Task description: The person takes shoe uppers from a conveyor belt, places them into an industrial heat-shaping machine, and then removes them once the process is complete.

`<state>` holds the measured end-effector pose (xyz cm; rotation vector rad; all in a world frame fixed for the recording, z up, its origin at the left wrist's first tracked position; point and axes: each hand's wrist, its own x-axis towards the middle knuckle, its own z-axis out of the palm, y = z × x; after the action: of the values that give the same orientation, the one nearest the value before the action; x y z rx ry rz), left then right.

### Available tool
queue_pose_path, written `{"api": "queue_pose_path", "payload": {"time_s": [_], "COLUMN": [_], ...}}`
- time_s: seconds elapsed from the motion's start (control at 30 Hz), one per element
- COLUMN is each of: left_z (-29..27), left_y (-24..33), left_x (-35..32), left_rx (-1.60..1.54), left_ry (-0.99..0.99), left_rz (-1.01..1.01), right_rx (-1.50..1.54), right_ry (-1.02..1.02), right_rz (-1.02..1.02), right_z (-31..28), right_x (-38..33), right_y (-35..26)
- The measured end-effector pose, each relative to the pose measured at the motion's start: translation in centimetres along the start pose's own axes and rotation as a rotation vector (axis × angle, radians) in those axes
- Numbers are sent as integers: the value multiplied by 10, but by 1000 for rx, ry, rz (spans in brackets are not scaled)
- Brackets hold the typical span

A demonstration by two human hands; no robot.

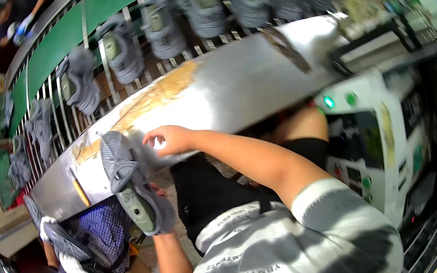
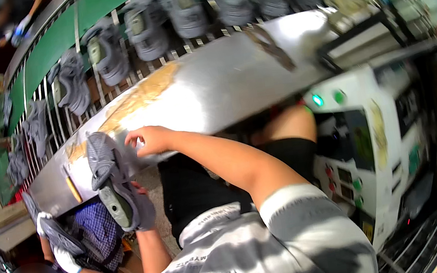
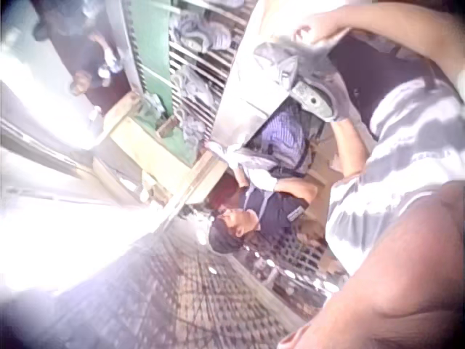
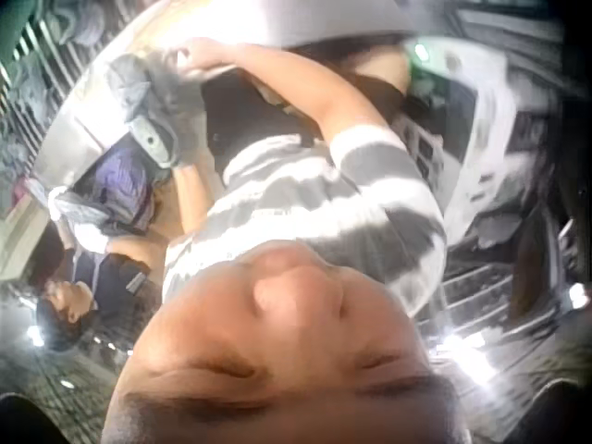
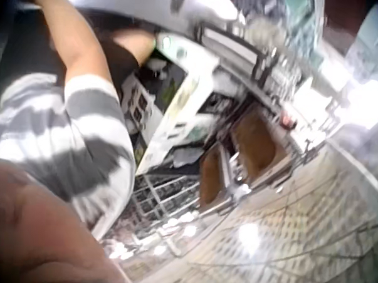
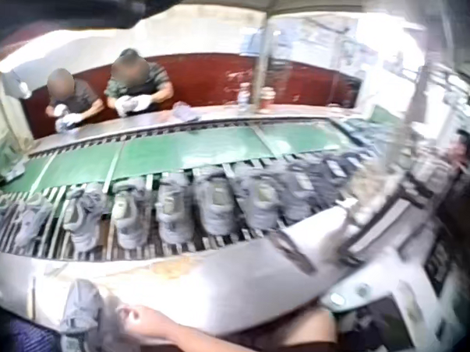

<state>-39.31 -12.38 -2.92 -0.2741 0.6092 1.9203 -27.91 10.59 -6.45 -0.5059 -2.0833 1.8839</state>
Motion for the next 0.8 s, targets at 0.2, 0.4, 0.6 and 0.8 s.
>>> {"api": "queue_pose_path", "payload": {"time_s": [0.2, 0.4, 0.6, 0.8], "left_z": [57, 149, 167, 95], "left_y": [-139, -264, -326, -282], "left_x": [-64, -94, -68, 42], "left_rx": [120, 710, 1387, 1475], "left_ry": [-418, -821, -1033, -673], "left_rz": [-494, -811, -876, -133], "right_rx": [1180, 1060, 1133, 459], "right_ry": [385, 363, 960, 1932], "right_rz": [-69, -746, -1238, -571], "right_z": [-20, -45, -82, -135], "right_x": [-232, -361, -494, -651], "right_y": [-31, -104, -104, -185]}}
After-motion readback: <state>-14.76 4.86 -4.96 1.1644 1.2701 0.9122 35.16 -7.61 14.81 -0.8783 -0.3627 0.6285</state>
